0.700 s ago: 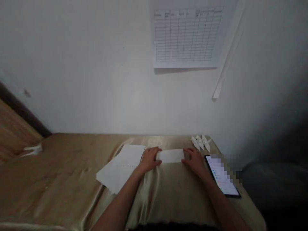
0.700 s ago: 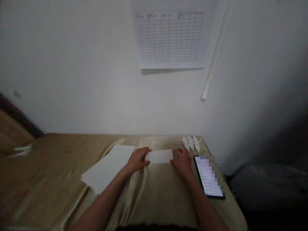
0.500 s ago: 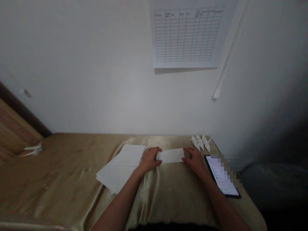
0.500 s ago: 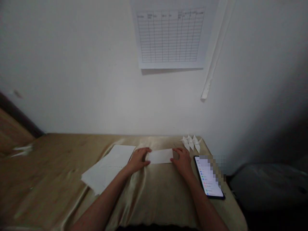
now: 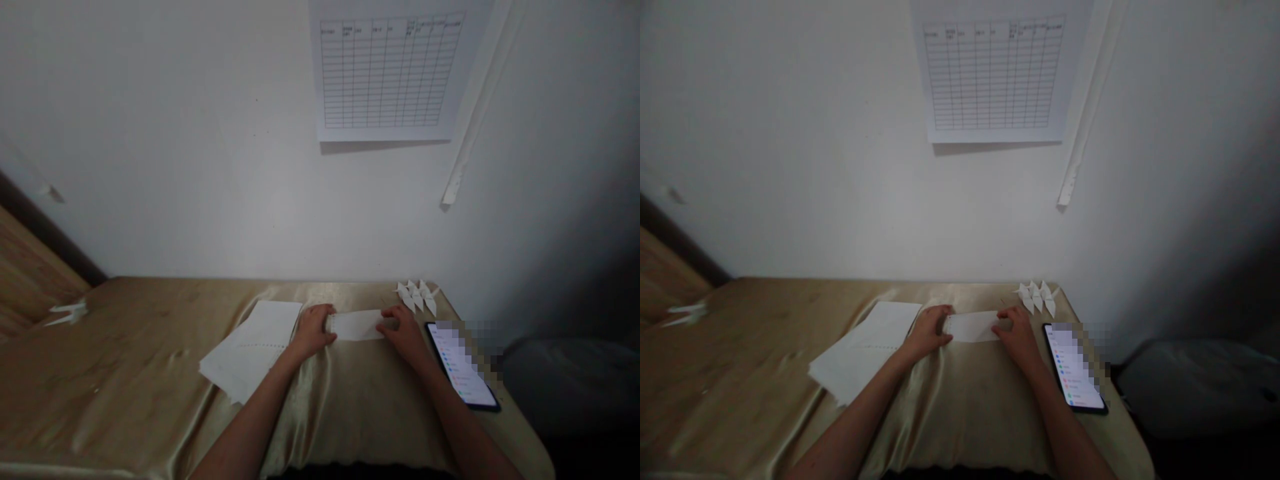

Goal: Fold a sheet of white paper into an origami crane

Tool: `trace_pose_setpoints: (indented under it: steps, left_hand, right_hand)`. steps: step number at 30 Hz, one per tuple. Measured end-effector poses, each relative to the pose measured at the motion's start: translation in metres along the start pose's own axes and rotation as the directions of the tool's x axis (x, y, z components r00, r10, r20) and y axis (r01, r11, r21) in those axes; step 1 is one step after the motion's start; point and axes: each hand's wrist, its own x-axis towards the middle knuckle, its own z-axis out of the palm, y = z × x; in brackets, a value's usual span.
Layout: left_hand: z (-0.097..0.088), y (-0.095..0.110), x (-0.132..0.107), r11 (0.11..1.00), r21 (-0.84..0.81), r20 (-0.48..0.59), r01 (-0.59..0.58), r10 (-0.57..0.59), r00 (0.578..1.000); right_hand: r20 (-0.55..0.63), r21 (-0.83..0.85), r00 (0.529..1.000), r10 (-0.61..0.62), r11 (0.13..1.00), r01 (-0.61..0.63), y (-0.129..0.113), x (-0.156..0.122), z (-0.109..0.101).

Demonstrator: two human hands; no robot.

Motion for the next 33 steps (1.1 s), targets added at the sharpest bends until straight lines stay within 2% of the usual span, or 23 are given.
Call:
trace_pose_setpoints:
  steps: [7,12,16,20,24,27,30,33]
  left_hand:
    - [-0.004,0.004,0.000,0.981,-0.078,-0.190,-0.178,0.161,0.969]
    - [-0.005,0.007,0.001,0.975,-0.127,-0.212,-0.182,0.153,0.965]
    - [-0.006,0.006,0.002,0.984,-0.123,-0.139,-0.132,0.115,0.984]
    - [-0.006,0.003,0.001,0.994,0.000,0.000,-0.112,0.112,0.994]
    - [-0.005,0.003,-0.002,0.991,0.091,0.055,-0.100,0.096,0.994]
    - [-0.006,0.005,-0.005,0.988,0.121,0.116,-0.094,0.080,0.990]
    - [-0.006,0.005,-0.008,0.988,0.133,0.176,-0.084,0.060,0.983]
    - [-0.007,0.002,-0.012,0.988,0.122,0.225,-0.092,0.063,0.972]
  right_hand:
    - [0.093,0.016,0.994,-0.054,0.998,0.053,-0.004,0.002,-0.006]
    - [0.133,0.040,0.990,-0.054,0.998,0.049,0.004,0.002,-0.009]
    - [0.198,0.071,0.980,-0.024,0.997,0.010,0.011,0.000,-0.007]
    - [0.230,0.059,0.972,0.039,0.997,-0.054,0.012,-0.001,-0.006]
    - [0.264,0.057,0.963,0.060,0.995,-0.078,0.007,-0.001,-0.007]
    - [0.264,-0.011,0.964,0.024,1.000,-0.022,0.005,-0.001,-0.006]
    - [0.314,-0.107,0.948,-0.042,0.991,0.079,0.005,-0.002,-0.004]
    - [0.356,-0.197,0.933,-0.053,0.972,0.131,0.008,-0.004,-0.003]
